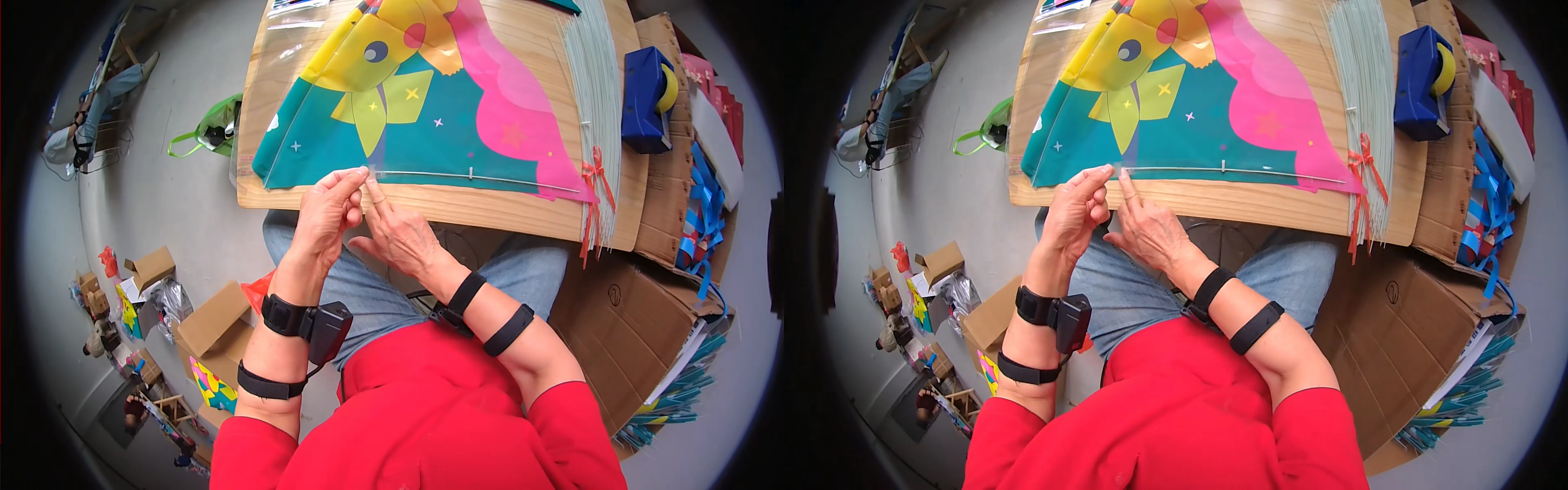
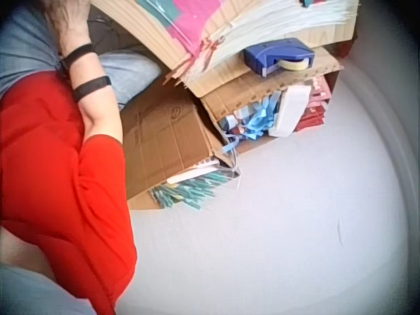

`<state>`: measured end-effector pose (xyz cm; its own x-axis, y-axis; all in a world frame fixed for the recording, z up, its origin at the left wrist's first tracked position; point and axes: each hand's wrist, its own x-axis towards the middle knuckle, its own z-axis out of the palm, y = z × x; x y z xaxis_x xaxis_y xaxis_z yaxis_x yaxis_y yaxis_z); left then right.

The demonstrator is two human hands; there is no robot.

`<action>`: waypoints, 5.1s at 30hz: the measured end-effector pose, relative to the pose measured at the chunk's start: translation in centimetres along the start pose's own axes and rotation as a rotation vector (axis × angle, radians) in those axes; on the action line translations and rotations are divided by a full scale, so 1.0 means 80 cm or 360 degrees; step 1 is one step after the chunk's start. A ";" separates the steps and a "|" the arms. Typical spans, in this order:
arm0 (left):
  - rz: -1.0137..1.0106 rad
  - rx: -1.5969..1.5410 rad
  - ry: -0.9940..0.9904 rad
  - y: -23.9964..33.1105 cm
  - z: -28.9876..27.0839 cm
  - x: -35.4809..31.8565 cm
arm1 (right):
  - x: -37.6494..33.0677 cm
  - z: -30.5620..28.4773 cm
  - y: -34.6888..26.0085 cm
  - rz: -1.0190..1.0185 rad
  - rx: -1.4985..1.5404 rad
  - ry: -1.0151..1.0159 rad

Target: The person assembles a Pikachu-themed kite by inserting a plastic rod into a sleeve and securing it with tape. They then attach blue ribbons to the kite's tail using additional tape.

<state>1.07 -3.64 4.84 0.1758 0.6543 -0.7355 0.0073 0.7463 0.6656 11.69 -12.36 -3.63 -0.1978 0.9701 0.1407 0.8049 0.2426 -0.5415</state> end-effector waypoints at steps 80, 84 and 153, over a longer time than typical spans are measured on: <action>-0.0061 -0.0044 0.0129 0.010 -0.008 -0.040 | -0.004 0.004 0.006 0.0040 -0.0145 0.0013; -0.0068 -0.0058 0.0222 0.003 -0.018 -0.032 | -0.003 0.005 0.005 0.0035 -0.0144 0.0000; 0.0443 0.0163 0.0176 -0.038 -0.042 0.031 | -0.011 0.000 0.004 0.0023 -0.0246 -0.0073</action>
<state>-1.81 -3.88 0.58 0.0771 0.8452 -0.5289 0.0739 0.5242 0.8484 12.06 -13.11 -3.93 -0.2078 0.9737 0.0939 0.8837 0.2280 -0.4087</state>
